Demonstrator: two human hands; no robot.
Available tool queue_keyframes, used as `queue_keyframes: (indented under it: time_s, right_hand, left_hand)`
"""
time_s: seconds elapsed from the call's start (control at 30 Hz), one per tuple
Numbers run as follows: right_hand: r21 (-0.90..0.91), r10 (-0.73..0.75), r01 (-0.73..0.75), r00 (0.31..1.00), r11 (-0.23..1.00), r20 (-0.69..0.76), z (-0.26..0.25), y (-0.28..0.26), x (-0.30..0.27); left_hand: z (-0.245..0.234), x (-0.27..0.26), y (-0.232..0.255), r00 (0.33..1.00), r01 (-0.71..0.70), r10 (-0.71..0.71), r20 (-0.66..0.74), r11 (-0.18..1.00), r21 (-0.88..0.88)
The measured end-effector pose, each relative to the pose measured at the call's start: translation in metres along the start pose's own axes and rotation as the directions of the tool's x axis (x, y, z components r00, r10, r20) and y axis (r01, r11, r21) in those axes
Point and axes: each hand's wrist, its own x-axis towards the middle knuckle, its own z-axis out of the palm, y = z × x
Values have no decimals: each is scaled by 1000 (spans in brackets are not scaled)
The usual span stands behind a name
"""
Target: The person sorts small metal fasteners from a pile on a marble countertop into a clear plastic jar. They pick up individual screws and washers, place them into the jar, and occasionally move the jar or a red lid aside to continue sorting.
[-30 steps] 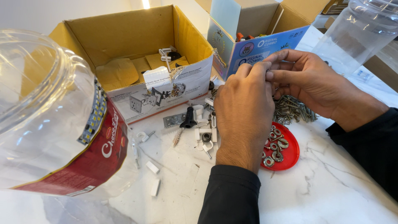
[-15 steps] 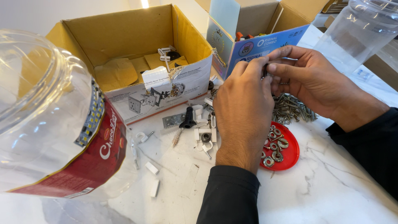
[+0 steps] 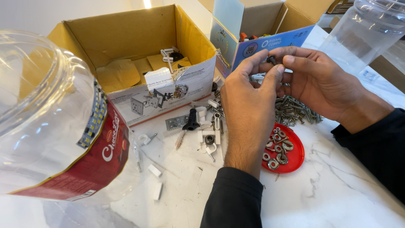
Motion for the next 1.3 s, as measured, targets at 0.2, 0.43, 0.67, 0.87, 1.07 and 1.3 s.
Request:
queue_keyframes:
  time_s: [0.2,0.43,0.67,0.87,1.07,1.3]
  right_hand:
    - [187,-54,39,996,982,76,-7,9,-1]
    - [315,-129,95,988,944,89,-15,21,0]
    - [277,-115,98,992,956,46,-4,14,-3]
    - [131,-60,81,986,988,-157,8,15,-4]
    - [-247,-242,173,927,954,-286,9,-4,-14]
    - [-738,-621,304,759,602,-194,2,-46,-34]
  left_hand:
    - [-1,-8,-3,957,-255,289,-32,888,383]
    - [0,-14,-7,878,-418,475,56,703,575]
    - [-1,-14,-6,850,-447,524,52,665,598]
    - [1,-15,-4,860,-430,510,20,703,567]
    - [6,-21,-1,883,-428,462,82,722,544]
    - [9,-29,3,831,-531,523,189,647,547]
